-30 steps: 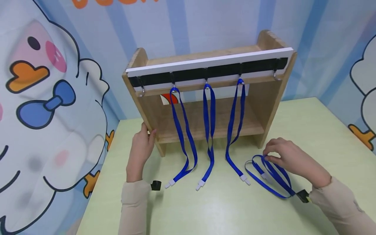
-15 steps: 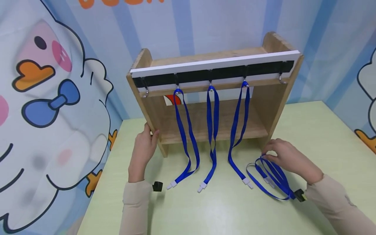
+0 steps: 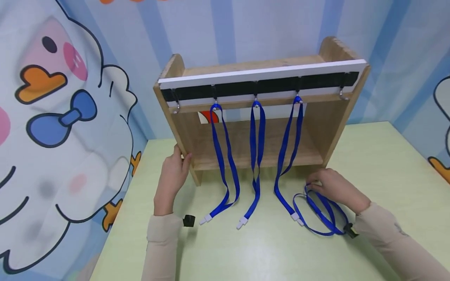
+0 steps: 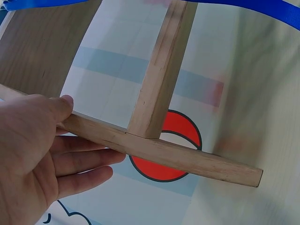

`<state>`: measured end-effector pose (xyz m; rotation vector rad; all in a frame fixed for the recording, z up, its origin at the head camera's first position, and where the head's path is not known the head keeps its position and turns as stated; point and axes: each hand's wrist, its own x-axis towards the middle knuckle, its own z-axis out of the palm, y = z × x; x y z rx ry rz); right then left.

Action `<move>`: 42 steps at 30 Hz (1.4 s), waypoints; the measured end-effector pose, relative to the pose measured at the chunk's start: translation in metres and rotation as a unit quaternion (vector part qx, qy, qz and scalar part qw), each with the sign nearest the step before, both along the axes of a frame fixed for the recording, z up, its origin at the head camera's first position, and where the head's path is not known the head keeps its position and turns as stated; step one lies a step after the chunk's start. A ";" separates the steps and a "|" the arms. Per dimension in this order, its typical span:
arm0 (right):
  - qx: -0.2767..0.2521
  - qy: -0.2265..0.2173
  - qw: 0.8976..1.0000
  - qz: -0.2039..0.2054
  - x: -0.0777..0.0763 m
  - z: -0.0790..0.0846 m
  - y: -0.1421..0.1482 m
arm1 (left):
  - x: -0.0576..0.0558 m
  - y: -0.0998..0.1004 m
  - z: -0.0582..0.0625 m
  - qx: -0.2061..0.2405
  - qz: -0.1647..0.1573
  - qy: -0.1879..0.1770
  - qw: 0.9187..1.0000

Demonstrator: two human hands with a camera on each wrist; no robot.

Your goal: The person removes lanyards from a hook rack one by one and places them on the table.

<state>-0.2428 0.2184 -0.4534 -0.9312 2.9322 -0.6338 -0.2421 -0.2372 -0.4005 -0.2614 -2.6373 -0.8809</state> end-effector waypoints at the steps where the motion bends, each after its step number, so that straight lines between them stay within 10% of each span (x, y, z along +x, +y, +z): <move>1: 0.002 0.000 1.000 -0.004 0.000 0.000 0.000 | -0.001 0.001 0.001 0.001 -0.001 -0.001 1.000; 12: 0.004 0.018 0.999 -0.027 0.010 0.022 0.000 | -0.003 0.002 0.003 -0.006 0.003 0.009 1.000; 28: -0.046 0.098 0.992 -0.059 0.024 0.114 -0.031 | -0.001 0.002 0.000 -0.012 0.002 0.010 1.000; 42: -0.098 0.147 0.982 -0.065 0.015 0.158 -0.051 | -0.001 0.001 0.001 -0.003 -0.006 0.014 1.000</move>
